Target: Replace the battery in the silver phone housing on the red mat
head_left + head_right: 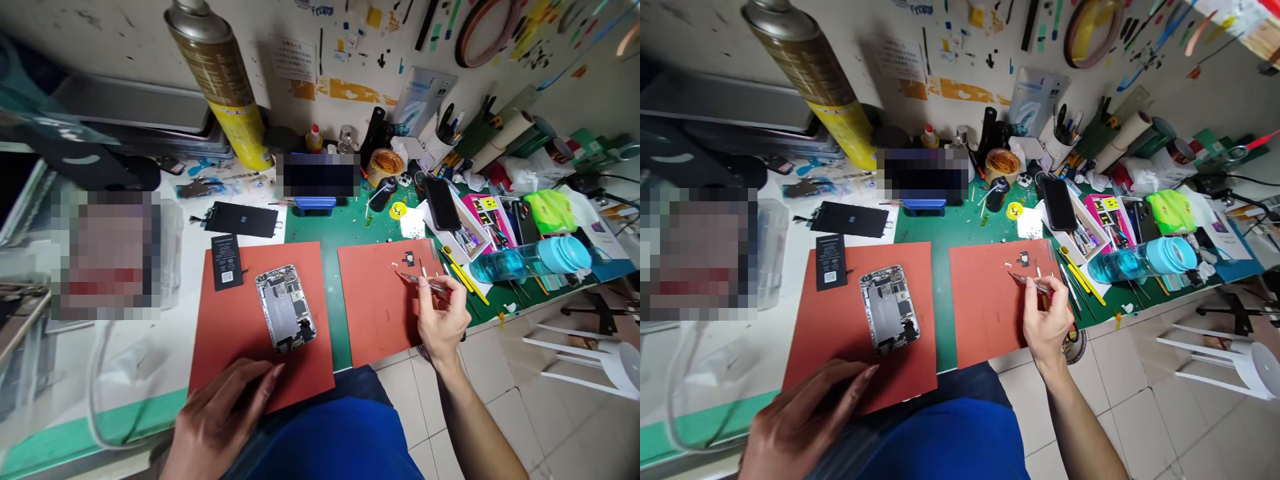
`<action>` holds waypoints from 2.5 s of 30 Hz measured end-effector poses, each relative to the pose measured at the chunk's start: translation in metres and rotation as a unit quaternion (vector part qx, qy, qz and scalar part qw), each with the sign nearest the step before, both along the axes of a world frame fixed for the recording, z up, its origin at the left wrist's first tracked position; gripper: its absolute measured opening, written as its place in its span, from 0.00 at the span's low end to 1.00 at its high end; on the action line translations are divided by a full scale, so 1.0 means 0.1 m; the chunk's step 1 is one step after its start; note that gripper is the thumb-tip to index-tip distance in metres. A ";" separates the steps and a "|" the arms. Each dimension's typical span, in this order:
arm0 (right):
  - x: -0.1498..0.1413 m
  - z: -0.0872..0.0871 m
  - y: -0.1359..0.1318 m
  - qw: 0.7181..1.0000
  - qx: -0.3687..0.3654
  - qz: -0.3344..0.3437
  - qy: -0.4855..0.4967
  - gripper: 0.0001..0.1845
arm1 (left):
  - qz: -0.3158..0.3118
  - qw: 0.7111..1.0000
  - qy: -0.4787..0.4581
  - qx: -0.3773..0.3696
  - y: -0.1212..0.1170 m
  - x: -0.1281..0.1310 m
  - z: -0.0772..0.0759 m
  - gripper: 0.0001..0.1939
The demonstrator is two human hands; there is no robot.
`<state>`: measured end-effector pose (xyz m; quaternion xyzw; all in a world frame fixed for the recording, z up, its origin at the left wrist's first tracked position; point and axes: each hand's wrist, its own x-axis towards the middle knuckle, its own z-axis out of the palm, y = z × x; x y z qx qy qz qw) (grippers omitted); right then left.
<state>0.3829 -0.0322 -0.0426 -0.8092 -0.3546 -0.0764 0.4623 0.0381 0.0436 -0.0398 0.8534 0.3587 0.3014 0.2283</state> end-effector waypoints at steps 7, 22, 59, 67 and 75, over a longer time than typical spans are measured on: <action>-0.22 0.16 -0.09 0.996 0.035 0.011 0.077 0.18 | -0.009 0.994 -0.069 -0.080 0.01 0.05 0.02 0.03; -1.26 0.30 -0.20 0.870 -0.030 0.208 0.446 0.14 | -0.065 0.989 -0.029 -0.133 -0.02 -0.05 0.00 0.11; -1.35 0.30 -0.17 0.867 -0.030 0.199 0.456 0.14 | -0.109 0.980 -0.050 -0.157 0.05 -0.05 0.02 0.09; -1.34 0.32 -0.14 0.855 0.002 0.210 0.474 0.12 | -0.104 0.991 -0.039 -0.080 0.02 -0.21 -0.21 0.15; -0.84 0.48 -0.53 0.919 0.158 0.106 0.345 0.10 | -0.141 0.987 0.063 0.044 0.13 0.68 0.13 0.18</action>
